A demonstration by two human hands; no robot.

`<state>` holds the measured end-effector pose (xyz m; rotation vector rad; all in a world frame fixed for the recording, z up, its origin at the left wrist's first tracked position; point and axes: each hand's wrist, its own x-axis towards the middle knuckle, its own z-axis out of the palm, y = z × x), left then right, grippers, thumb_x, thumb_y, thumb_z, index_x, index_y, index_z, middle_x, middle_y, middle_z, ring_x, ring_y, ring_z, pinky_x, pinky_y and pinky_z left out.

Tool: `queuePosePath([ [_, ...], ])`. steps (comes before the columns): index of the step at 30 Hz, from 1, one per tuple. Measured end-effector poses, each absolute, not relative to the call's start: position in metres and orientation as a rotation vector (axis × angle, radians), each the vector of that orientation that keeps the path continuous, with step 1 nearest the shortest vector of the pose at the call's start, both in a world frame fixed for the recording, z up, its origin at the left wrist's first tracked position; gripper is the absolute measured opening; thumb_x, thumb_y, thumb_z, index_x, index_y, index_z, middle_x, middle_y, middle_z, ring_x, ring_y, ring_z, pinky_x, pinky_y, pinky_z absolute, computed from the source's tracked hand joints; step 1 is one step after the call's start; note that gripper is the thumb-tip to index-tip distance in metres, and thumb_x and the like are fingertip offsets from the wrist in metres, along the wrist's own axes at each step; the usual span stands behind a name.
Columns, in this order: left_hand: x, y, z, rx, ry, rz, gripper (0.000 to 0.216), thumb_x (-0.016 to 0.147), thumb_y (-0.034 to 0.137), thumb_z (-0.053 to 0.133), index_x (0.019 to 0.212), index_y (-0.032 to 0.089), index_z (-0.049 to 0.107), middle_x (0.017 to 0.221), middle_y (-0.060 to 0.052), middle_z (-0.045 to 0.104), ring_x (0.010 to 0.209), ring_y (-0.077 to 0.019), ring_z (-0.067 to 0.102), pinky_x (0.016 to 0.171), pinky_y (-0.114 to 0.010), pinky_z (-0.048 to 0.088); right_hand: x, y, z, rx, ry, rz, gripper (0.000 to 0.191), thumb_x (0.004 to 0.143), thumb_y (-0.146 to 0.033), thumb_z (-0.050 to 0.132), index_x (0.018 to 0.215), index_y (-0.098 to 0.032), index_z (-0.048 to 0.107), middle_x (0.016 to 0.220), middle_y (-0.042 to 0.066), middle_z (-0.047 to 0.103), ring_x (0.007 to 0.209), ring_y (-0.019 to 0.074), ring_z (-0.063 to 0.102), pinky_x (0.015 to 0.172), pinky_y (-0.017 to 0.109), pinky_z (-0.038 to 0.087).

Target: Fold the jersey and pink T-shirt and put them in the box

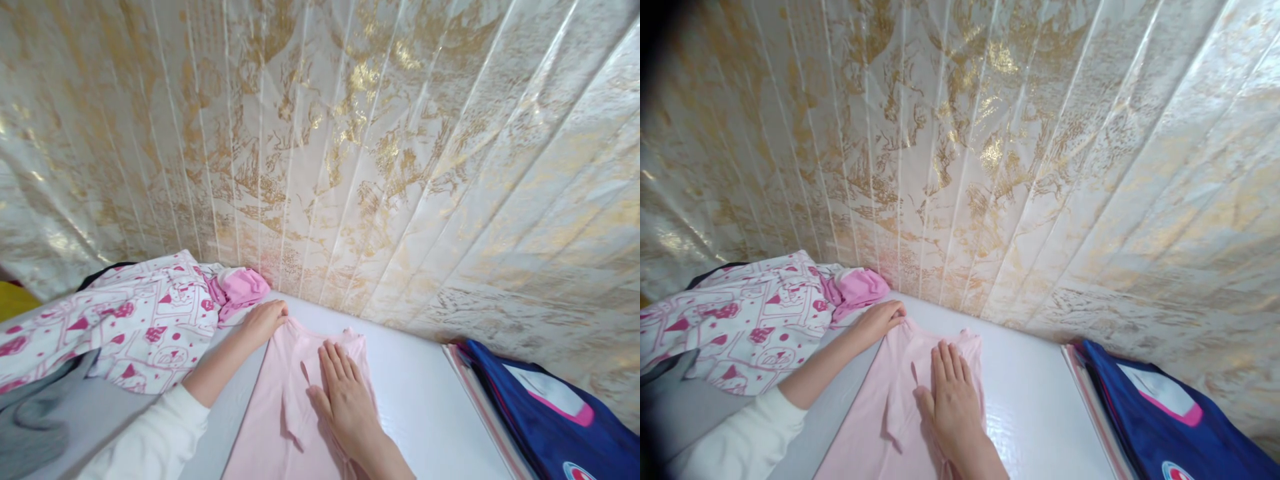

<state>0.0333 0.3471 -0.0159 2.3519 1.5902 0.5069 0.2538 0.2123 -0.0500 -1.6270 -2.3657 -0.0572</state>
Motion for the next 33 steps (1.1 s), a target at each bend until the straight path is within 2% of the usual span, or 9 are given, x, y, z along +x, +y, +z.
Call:
queuePosePath([
  [8, 0.028, 0.354, -0.016, 2.271, 1.408, 0.628, 0.015, 0.086, 0.017, 0.048, 0.083, 0.018, 0.063, 0.092, -0.004, 0.067, 0.086, -0.0209, 0.061, 0.075, -0.027, 0.042, 0.253, 0.211, -0.045, -1.654, -2.388, -0.017, 0.061, 0.096, -0.046, 0.041, 0.146, -0.010, 0.036, 0.153, 0.012, 0.029, 0.142, 0.0294, 0.026, 0.114, 0.049, 0.032],
  [11, 0.018, 0.360, -0.011, 2.252, 1.314, 0.594, 0.021, 0.087, 0.018, 0.043, 0.089, 0.019, 0.064, 0.090, -0.003, 0.068, 0.087, -0.0205, 0.062, 0.077, -0.027, 0.043, 0.250, 0.211, -0.038, -1.610, -2.408, 0.038, 0.060, 0.096, -0.042, 0.043, 0.147, -0.011, 0.034, 0.153, 0.012, 0.029, 0.143, 0.0284, 0.026, 0.113, 0.050, 0.032],
  [14, 0.007, 0.364, -0.008, 2.241, 1.223, 0.534, 0.025, 0.082, 0.013, 0.044, 0.095, 0.020, 0.064, 0.091, -0.001, 0.069, 0.086, -0.0187, 0.063, 0.076, -0.026, 0.044, 0.242, 0.214, -0.029, -1.504, -2.439, 0.126, 0.060, 0.095, -0.036, 0.046, 0.149, -0.012, 0.030, 0.155, 0.012, 0.027, 0.144, 0.0273, 0.024, 0.114, 0.050, 0.031],
  [16, 0.004, 0.363, -0.007, 2.245, 1.185, 0.506, 0.024, 0.076, 0.011, 0.047, 0.091, 0.020, 0.064, 0.088, 0.000, 0.068, 0.083, -0.0182, 0.062, 0.075, -0.025, 0.044, 0.234, 0.220, -0.022, -1.447, -2.437, 0.188, 0.061, 0.094, -0.031, 0.049, 0.149, -0.012, 0.029, 0.155, 0.013, 0.028, 0.144, 0.0279, 0.022, 0.114, 0.050, 0.031],
  [19, 0.006, 0.360, -0.007, 2.254, 1.168, 0.493, 0.019, 0.073, 0.012, 0.050, 0.084, 0.020, 0.063, 0.087, 0.000, 0.068, 0.084, -0.0183, 0.062, 0.076, -0.024, 0.044, 0.223, 0.236, -0.015, -1.398, -2.377, 0.288, 0.049, 0.092, -0.021, 0.050, 0.140, -0.012, 0.046, 0.151, 0.015, 0.038, 0.142, 0.0288, 0.028, 0.113, 0.048, 0.032],
  [21, 0.008, 0.359, -0.008, 2.256, 1.183, 0.492, 0.017, 0.073, 0.013, 0.050, 0.082, 0.020, 0.063, 0.088, -0.001, 0.068, 0.086, -0.0184, 0.062, 0.077, -0.024, 0.044, 0.218, 0.247, -0.012, -1.363, -2.295, 0.367, 0.035, 0.091, -0.014, 0.049, 0.124, -0.017, 0.059, 0.142, 0.013, 0.049, 0.135, 0.0254, 0.040, 0.110, 0.044, 0.036],
  [23, 0.010, 0.360, -0.009, 2.255, 1.214, 0.486, 0.016, 0.074, 0.013, 0.050, 0.081, 0.020, 0.062, 0.086, -0.001, 0.068, 0.084, -0.0183, 0.062, 0.076, -0.024, 0.043, 0.214, 0.256, -0.013, -1.323, -2.222, 0.434, 0.029, 0.090, -0.011, 0.049, 0.113, -0.021, 0.065, 0.129, 0.009, 0.058, 0.124, 0.0212, 0.050, 0.105, 0.039, 0.041],
  [26, 0.011, 0.362, -0.012, 2.256, 1.264, 0.472, 0.013, 0.074, 0.014, 0.051, 0.078, 0.020, 0.062, 0.083, -0.001, 0.068, 0.081, -0.0185, 0.062, 0.073, -0.024, 0.043, 0.211, 0.260, -0.017, -1.294, -2.188, 0.454, 0.032, 0.087, -0.008, 0.053, 0.113, -0.023, 0.065, 0.119, 0.007, 0.061, 0.115, 0.0210, 0.052, 0.101, 0.039, 0.043],
  [33, 0.020, 0.362, -0.012, 2.306, 1.369, 0.467, 0.012, 0.078, 0.014, 0.050, 0.078, 0.019, 0.061, 0.084, -0.002, 0.068, 0.084, -0.0202, 0.062, 0.073, -0.026, 0.043, 0.204, 0.255, -0.028, -1.347, -2.226, 0.310, 0.040, 0.084, -0.007, 0.053, 0.122, -0.018, 0.058, 0.121, 0.009, 0.058, 0.111, 0.0250, 0.049, 0.096, 0.042, 0.045],
])
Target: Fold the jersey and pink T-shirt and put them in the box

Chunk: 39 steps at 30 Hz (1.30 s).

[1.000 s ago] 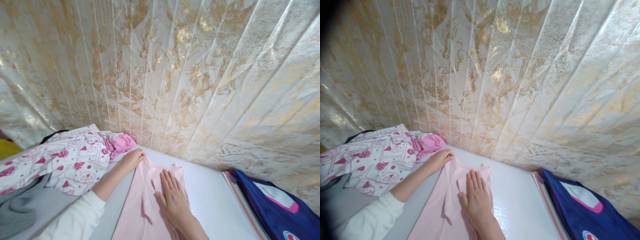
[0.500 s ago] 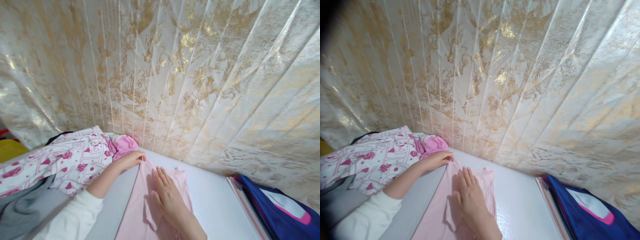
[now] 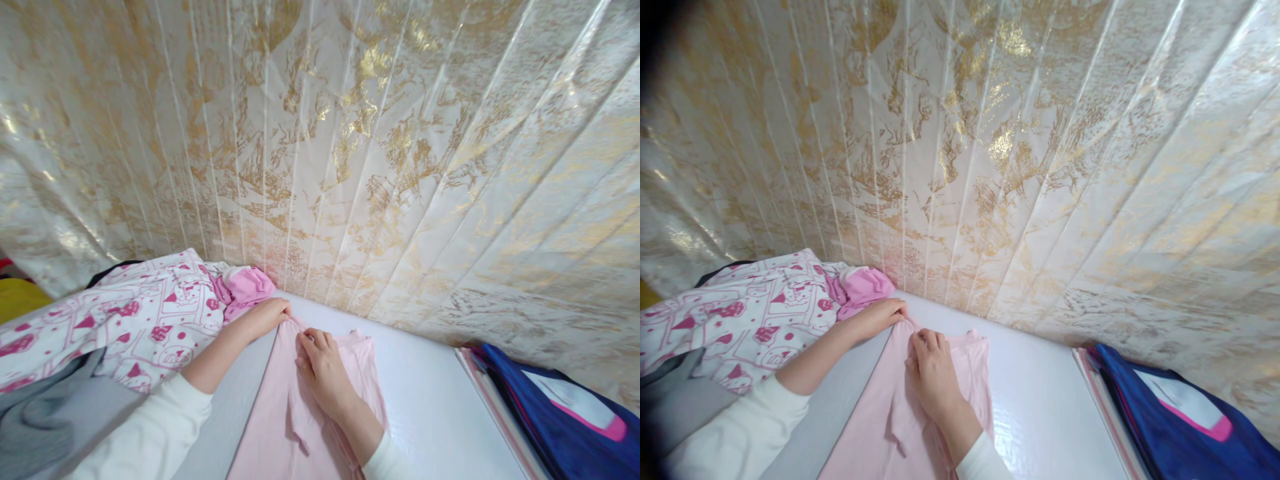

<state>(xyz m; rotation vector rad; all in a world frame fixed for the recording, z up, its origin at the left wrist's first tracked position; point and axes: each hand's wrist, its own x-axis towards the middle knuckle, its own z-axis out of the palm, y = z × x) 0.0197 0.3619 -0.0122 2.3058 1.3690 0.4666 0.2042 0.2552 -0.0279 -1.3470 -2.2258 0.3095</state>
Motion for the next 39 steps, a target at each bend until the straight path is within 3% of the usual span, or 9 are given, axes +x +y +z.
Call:
queuePosePath([
  [7, 0.029, 0.354, -0.001, 2.411, 1.502, 0.435, 0.020, 0.081, 0.007, 0.047, 0.085, 0.020, 0.061, 0.092, -0.004, 0.066, 0.091, -0.0206, 0.061, 0.079, -0.028, 0.044, 0.204, 0.256, -0.034, -1.357, -2.289, 0.145, 0.044, 0.087, -0.011, 0.048, 0.130, -0.019, 0.052, 0.134, 0.010, 0.053, 0.119, 0.0255, 0.047, 0.100, 0.045, 0.045],
  [14, 0.045, 0.308, 0.007, 2.527, 1.687, 0.355, 0.041, 0.080, -0.002, 0.037, 0.109, 0.013, 0.062, 0.114, -0.015, 0.064, 0.107, -0.0264, 0.060, 0.092, -0.039, 0.043, 0.203, 0.259, -0.041, -1.327, -2.296, 0.162, 0.046, 0.088, -0.011, 0.046, 0.134, -0.013, 0.050, 0.138, 0.013, 0.052, 0.127, 0.0255, 0.043, 0.107, 0.047, 0.040],
  [16, 0.052, 0.284, -0.005, 2.576, 1.659, 0.298, 0.038, 0.083, 0.002, 0.041, 0.115, 0.010, 0.061, 0.119, -0.018, 0.064, 0.115, -0.0310, 0.057, 0.097, -0.044, 0.040, 0.206, 0.262, -0.043, -1.269, -2.274, 0.216, 0.046, 0.089, -0.013, 0.044, 0.135, -0.014, 0.049, 0.139, 0.014, 0.052, 0.129, 0.0239, 0.043, 0.108, 0.046, 0.038],
  [20, 0.054, 0.254, -0.029, 2.689, 1.654, 0.267, 0.049, 0.087, 0.021, 0.050, 0.134, 0.008, 0.049, 0.145, -0.022, 0.044, 0.137, -0.0350, 0.035, 0.109, -0.049, 0.030, 0.234, 0.266, -0.038, -1.265, -2.040, 0.381, 0.045, 0.097, -0.024, 0.035, 0.142, -0.019, 0.043, 0.147, 0.012, 0.044, 0.137, 0.0196, 0.038, 0.112, 0.044, 0.035],
  [23, 0.052, 0.252, -0.029, 2.704, 1.653, 0.323, 0.054, 0.090, 0.025, 0.046, 0.140, 0.008, 0.042, 0.149, -0.022, 0.036, 0.140, -0.0328, 0.031, 0.111, -0.050, 0.029, 0.267, 0.259, -0.031, -1.384, -1.956, 0.376, 0.044, 0.100, -0.033, 0.031, 0.140, -0.024, 0.045, 0.147, 0.008, 0.046, 0.140, 0.0210, 0.035, 0.114, 0.050, 0.027],
  [27, 0.062, 0.247, -0.016, 2.709, 1.399, 0.376, 0.056, 0.093, 0.024, 0.040, 0.147, 0.010, 0.033, 0.155, -0.016, 0.023, 0.143, -0.0250, 0.024, 0.114, -0.043, 0.027, 0.293, 0.235, -0.039, -1.542, -2.087, 0.188, 0.046, 0.100, -0.034, 0.031, 0.140, -0.017, 0.046, 0.147, 0.013, 0.044, 0.139, 0.0239, 0.037, 0.111, 0.049, 0.033],
  [32, 0.077, 0.228, -0.017, 2.678, 1.188, 0.272, 0.056, 0.093, 0.032, 0.046, 0.146, 0.016, 0.037, 0.154, -0.013, 0.026, 0.144, -0.0249, 0.022, 0.115, -0.043, 0.026, 0.293, 0.218, -0.069, -1.590, -2.241, -0.101, 0.055, 0.096, -0.039, 0.041, 0.144, -0.013, 0.039, 0.151, 0.016, 0.036, 0.141, 0.0272, 0.032, 0.111, 0.047, 0.035],
  [36, 0.075, 0.223, -0.011, 2.655, 1.232, 0.267, 0.059, 0.091, 0.033, 0.051, 0.146, 0.015, 0.038, 0.155, -0.013, 0.022, 0.144, -0.0273, 0.022, 0.115, -0.045, 0.025, 0.309, 0.230, -0.068, -1.634, -2.120, -0.061, 0.054, 0.097, -0.040, 0.035, 0.144, -0.012, 0.039, 0.151, 0.016, 0.035, 0.141, 0.0263, 0.032, 0.109, 0.048, 0.036],
  [39, 0.080, 0.225, -0.001, 2.659, 1.117, 0.248, 0.058, 0.093, 0.029, 0.049, 0.148, 0.018, 0.035, 0.156, -0.011, 0.021, 0.144, -0.0248, 0.020, 0.117, -0.044, 0.021, 0.332, 0.248, -0.056, -1.617, -1.981, 0.061, 0.049, 0.094, -0.032, 0.037, 0.138, -0.014, 0.047, 0.147, 0.016, 0.043, 0.138, 0.0261, 0.037, 0.109, 0.049, 0.036],
])
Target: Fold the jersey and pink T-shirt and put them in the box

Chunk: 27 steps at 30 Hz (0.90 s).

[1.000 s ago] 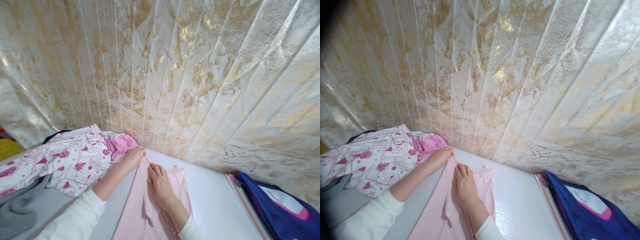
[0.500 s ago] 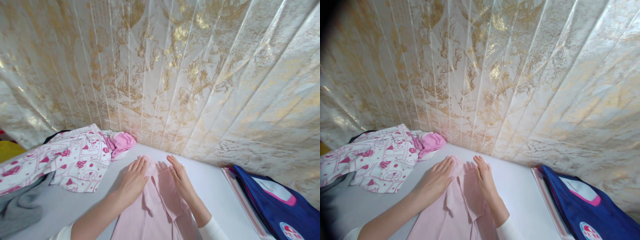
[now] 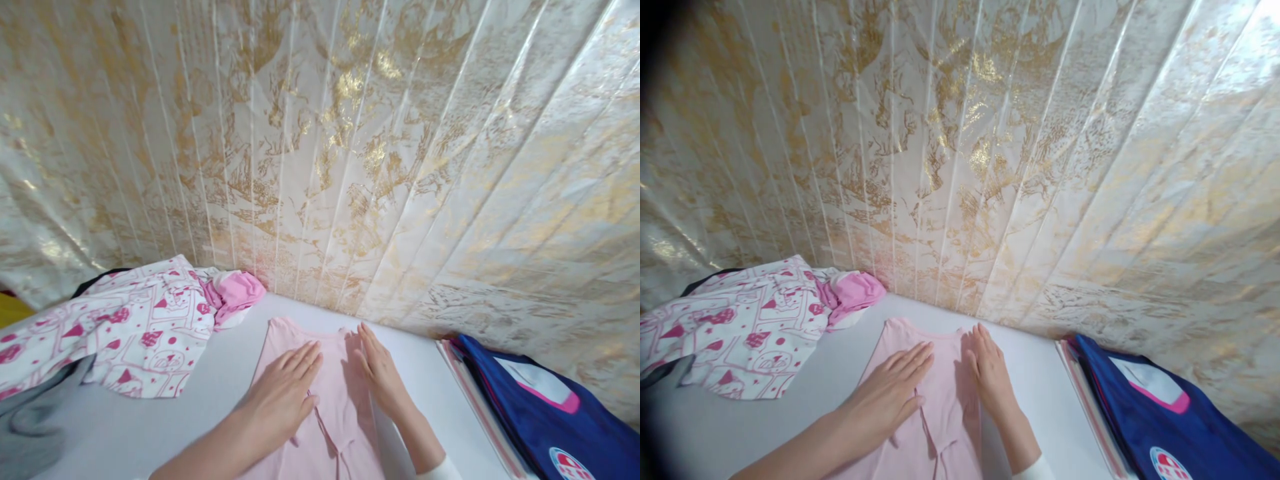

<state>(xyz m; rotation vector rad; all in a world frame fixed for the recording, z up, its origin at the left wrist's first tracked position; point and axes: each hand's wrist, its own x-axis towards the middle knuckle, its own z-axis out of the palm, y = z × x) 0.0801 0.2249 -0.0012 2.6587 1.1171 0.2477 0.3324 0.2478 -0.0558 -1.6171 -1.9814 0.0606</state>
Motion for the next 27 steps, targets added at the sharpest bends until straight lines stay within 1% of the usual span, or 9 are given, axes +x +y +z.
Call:
queuePosePath([
  [2, 0.092, 0.226, 0.002, 2.656, 0.986, 0.258, 0.056, 0.095, 0.030, 0.046, 0.149, 0.018, 0.033, 0.156, -0.010, 0.020, 0.145, -0.0236, 0.019, 0.118, -0.043, 0.019, 0.345, 0.260, -0.049, -1.571, -1.944, 0.151, 0.045, 0.089, -0.023, 0.038, 0.129, -0.016, 0.056, 0.138, 0.014, 0.054, 0.131, 0.0250, 0.047, 0.107, 0.047, 0.038],
  [5, 0.116, 0.227, -0.003, 2.639, 0.791, 0.319, 0.055, 0.099, 0.036, 0.041, 0.150, 0.019, 0.031, 0.156, -0.009, 0.021, 0.145, -0.0226, 0.018, 0.118, -0.041, 0.017, 0.356, 0.278, -0.043, -1.530, -1.945, 0.215, 0.044, 0.080, -0.012, 0.035, 0.110, -0.020, 0.067, 0.114, 0.009, 0.067, 0.111, 0.0211, 0.060, 0.098, 0.040, 0.045],
  [7, 0.131, 0.228, -0.011, 2.624, 0.697, 0.348, 0.057, 0.100, 0.043, 0.040, 0.150, 0.018, 0.029, 0.156, -0.010, 0.019, 0.145, -0.0226, 0.017, 0.119, -0.041, 0.016, 0.357, 0.289, -0.043, -1.516, -1.967, 0.228, 0.043, 0.076, -0.008, 0.035, 0.098, -0.020, 0.070, 0.101, 0.007, 0.068, 0.100, 0.0196, 0.061, 0.092, 0.038, 0.046],
  [9, 0.141, 0.227, -0.019, 2.607, 0.648, 0.348, 0.061, 0.099, 0.047, 0.040, 0.151, 0.017, 0.028, 0.157, -0.011, 0.017, 0.145, -0.0232, 0.016, 0.119, -0.042, 0.016, 0.357, 0.298, -0.043, -1.504, -1.998, 0.242, 0.040, 0.073, -0.006, 0.036, 0.087, -0.020, 0.070, 0.093, 0.005, 0.067, 0.095, 0.0194, 0.060, 0.091, 0.038, 0.044],
  [12, 0.147, 0.225, -0.027, 2.584, 0.654, 0.305, 0.063, 0.099, 0.050, 0.040, 0.151, 0.016, 0.027, 0.157, -0.012, 0.015, 0.146, -0.0248, 0.014, 0.118, -0.044, 0.016, 0.357, 0.309, -0.044, -1.482, -2.053, 0.268, 0.034, 0.072, -0.006, 0.038, 0.073, -0.019, 0.069, 0.090, 0.005, 0.064, 0.093, 0.0192, 0.057, 0.092, 0.039, 0.040],
  [14, 0.147, 0.223, -0.028, 2.579, 0.668, 0.285, 0.064, 0.099, 0.050, 0.039, 0.151, 0.016, 0.027, 0.157, -0.011, 0.012, 0.146, -0.0255, 0.011, 0.119, -0.045, 0.014, 0.359, 0.314, -0.043, -1.470, -2.083, 0.281, 0.033, 0.072, -0.005, 0.038, 0.069, -0.019, 0.068, 0.091, 0.005, 0.062, 0.094, 0.0192, 0.054, 0.093, 0.038, 0.038],
  [20, 0.147, 0.219, -0.033, 2.602, 0.708, 0.315, 0.068, 0.099, 0.053, 0.035, 0.152, 0.014, 0.022, 0.158, -0.011, 0.005, 0.146, -0.0257, 0.005, 0.119, -0.044, 0.012, 0.362, 0.318, -0.037, -1.453, -2.135, 0.262, 0.029, 0.073, -0.006, 0.039, 0.066, -0.019, 0.064, 0.093, 0.005, 0.059, 0.094, 0.0199, 0.050, 0.091, 0.037, 0.037],
  [23, 0.148, 0.218, -0.035, 2.610, 0.722, 0.301, 0.069, 0.099, 0.052, 0.036, 0.152, 0.011, 0.020, 0.157, -0.013, 0.006, 0.146, -0.0261, 0.005, 0.119, -0.044, 0.012, 0.357, 0.321, -0.033, -1.442, -2.155, 0.223, 0.030, 0.075, -0.005, 0.037, 0.068, -0.020, 0.062, 0.093, 0.006, 0.058, 0.092, 0.0201, 0.048, 0.087, 0.034, 0.038],
  [27, 0.147, 0.219, -0.028, 2.596, 0.714, 0.244, 0.069, 0.099, 0.050, 0.037, 0.151, 0.007, 0.024, 0.156, -0.015, 0.010, 0.146, -0.0273, 0.007, 0.119, -0.045, 0.011, 0.358, 0.324, -0.031, -1.433, -2.172, 0.193, 0.033, 0.075, -0.003, 0.036, 0.067, -0.020, 0.063, 0.091, 0.006, 0.059, 0.090, 0.0203, 0.048, 0.085, 0.033, 0.039],
])
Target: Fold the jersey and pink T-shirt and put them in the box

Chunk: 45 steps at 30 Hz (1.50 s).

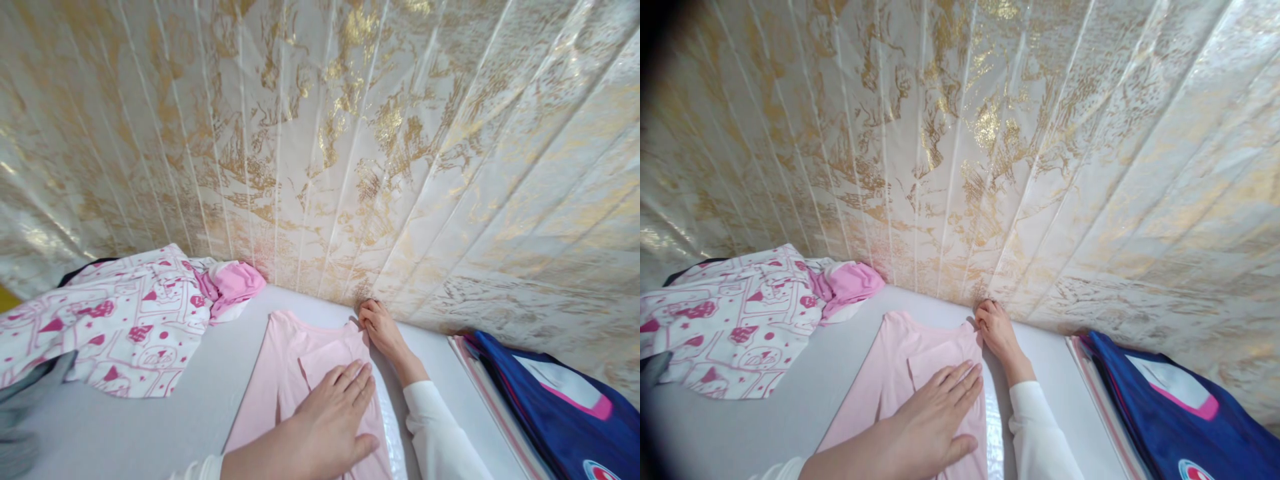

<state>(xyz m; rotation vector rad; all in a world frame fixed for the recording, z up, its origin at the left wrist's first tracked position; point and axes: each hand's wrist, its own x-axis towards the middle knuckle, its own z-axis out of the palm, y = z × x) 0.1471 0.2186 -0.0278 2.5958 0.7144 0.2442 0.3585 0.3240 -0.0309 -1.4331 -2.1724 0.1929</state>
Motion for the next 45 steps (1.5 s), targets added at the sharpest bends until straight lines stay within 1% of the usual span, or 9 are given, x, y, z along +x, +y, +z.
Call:
queuePosePath([
  [5, 0.148, 0.224, -0.021, 2.608, 0.719, 0.270, 0.068, 0.099, 0.055, 0.033, 0.150, 0.010, 0.027, 0.156, -0.014, 0.018, 0.146, -0.0263, 0.015, 0.117, -0.044, 0.018, 0.372, 0.320, -0.037, -1.412, -2.202, 0.232, 0.042, 0.068, 0.003, 0.036, 0.073, -0.021, 0.070, 0.092, 0.004, 0.061, 0.092, 0.0176, 0.053, 0.090, 0.034, 0.039],
  [10, 0.150, 0.227, -0.030, 2.666, 0.705, 0.319, 0.064, 0.102, 0.052, 0.026, 0.150, 0.010, 0.026, 0.157, -0.012, 0.016, 0.146, -0.0226, 0.012, 0.117, -0.041, 0.014, 0.368, 0.321, -0.042, -1.407, -2.221, 0.216, 0.034, 0.072, -0.001, 0.041, 0.066, -0.021, 0.068, 0.090, 0.003, 0.062, 0.092, 0.0174, 0.053, 0.090, 0.034, 0.039],
  [18, 0.151, 0.224, -0.031, 2.686, 0.789, 0.331, 0.063, 0.099, 0.054, 0.033, 0.148, 0.012, 0.033, 0.157, -0.015, 0.019, 0.146, -0.0280, 0.012, 0.116, -0.044, 0.017, 0.355, 0.321, -0.038, -1.451, -2.187, 0.080, 0.026, 0.083, -0.008, 0.044, 0.070, -0.021, 0.063, 0.092, 0.007, 0.060, 0.091, 0.0214, 0.048, 0.086, 0.035, 0.039],
  [25, 0.140, 0.234, -0.023, 2.680, 0.928, 0.304, 0.072, 0.096, 0.057, 0.040, 0.147, 0.007, 0.033, 0.155, -0.017, 0.024, 0.145, -0.0272, 0.018, 0.116, -0.044, 0.018, 0.344, 0.292, -0.031, -1.462, -1.976, 0.151, 0.036, 0.081, -0.005, 0.033, 0.100, -0.018, 0.060, 0.104, 0.009, 0.060, 0.101, 0.0201, 0.056, 0.091, 0.036, 0.043],
  [29, 0.136, 0.238, -0.024, 2.676, 1.039, 0.256, 0.076, 0.092, 0.056, 0.048, 0.146, 0.004, 0.034, 0.154, -0.020, 0.027, 0.144, -0.0306, 0.021, 0.115, -0.046, 0.019, 0.316, 0.268, -0.043, -1.460, -1.851, 0.272, 0.037, 0.089, -0.016, 0.033, 0.121, -0.020, 0.051, 0.116, 0.009, 0.062, 0.109, 0.0181, 0.060, 0.092, 0.034, 0.048],
  [33, 0.137, 0.237, -0.022, 2.750, 0.956, 0.380, 0.064, 0.093, 0.044, 0.050, 0.146, 0.011, 0.035, 0.148, -0.017, 0.041, 0.137, -0.0284, 0.036, 0.113, -0.044, 0.024, 0.282, 0.247, -0.058, -1.429, -1.691, 0.429, 0.041, 0.096, -0.035, 0.036, 0.134, -0.023, 0.044, 0.142, 0.009, 0.049, 0.134, 0.0200, 0.043, 0.110, 0.043, 0.035],
  [37, 0.139, 0.239, -0.024, 2.816, 0.908, 0.447, 0.050, 0.095, 0.036, 0.046, 0.141, 0.015, 0.044, 0.141, -0.015, 0.050, 0.130, -0.0265, 0.044, 0.110, -0.041, 0.027, 0.269, 0.241, -0.058, -1.359, -1.558, 0.583, 0.043, 0.096, -0.042, 0.037, 0.133, -0.023, 0.049, 0.146, 0.008, 0.046, 0.139, 0.0207, 0.035, 0.117, 0.048, 0.022],
  [41, 0.132, 0.237, -0.024, 2.800, 0.967, 0.413, 0.058, 0.094, 0.045, 0.047, 0.139, 0.009, 0.044, 0.144, -0.018, 0.046, 0.137, -0.0266, 0.036, 0.112, -0.041, 0.024, 0.276, 0.239, -0.047, -1.373, -1.566, 0.621, 0.043, 0.096, -0.042, 0.037, 0.132, -0.023, 0.050, 0.142, 0.009, 0.050, 0.137, 0.0210, 0.039, 0.116, 0.049, 0.026],
  [45, 0.097, 0.219, -0.019, 2.794, 1.020, 0.352, 0.062, 0.097, 0.045, 0.042, 0.147, 0.009, 0.033, 0.154, -0.015, 0.029, 0.143, -0.0236, 0.024, 0.114, -0.039, 0.022, 0.283, 0.213, -0.041, -1.454, -1.721, 0.511, 0.049, 0.093, -0.037, 0.044, 0.138, -0.018, 0.045, 0.149, 0.013, 0.042, 0.140, 0.0246, 0.034, 0.114, 0.052, 0.027],
])
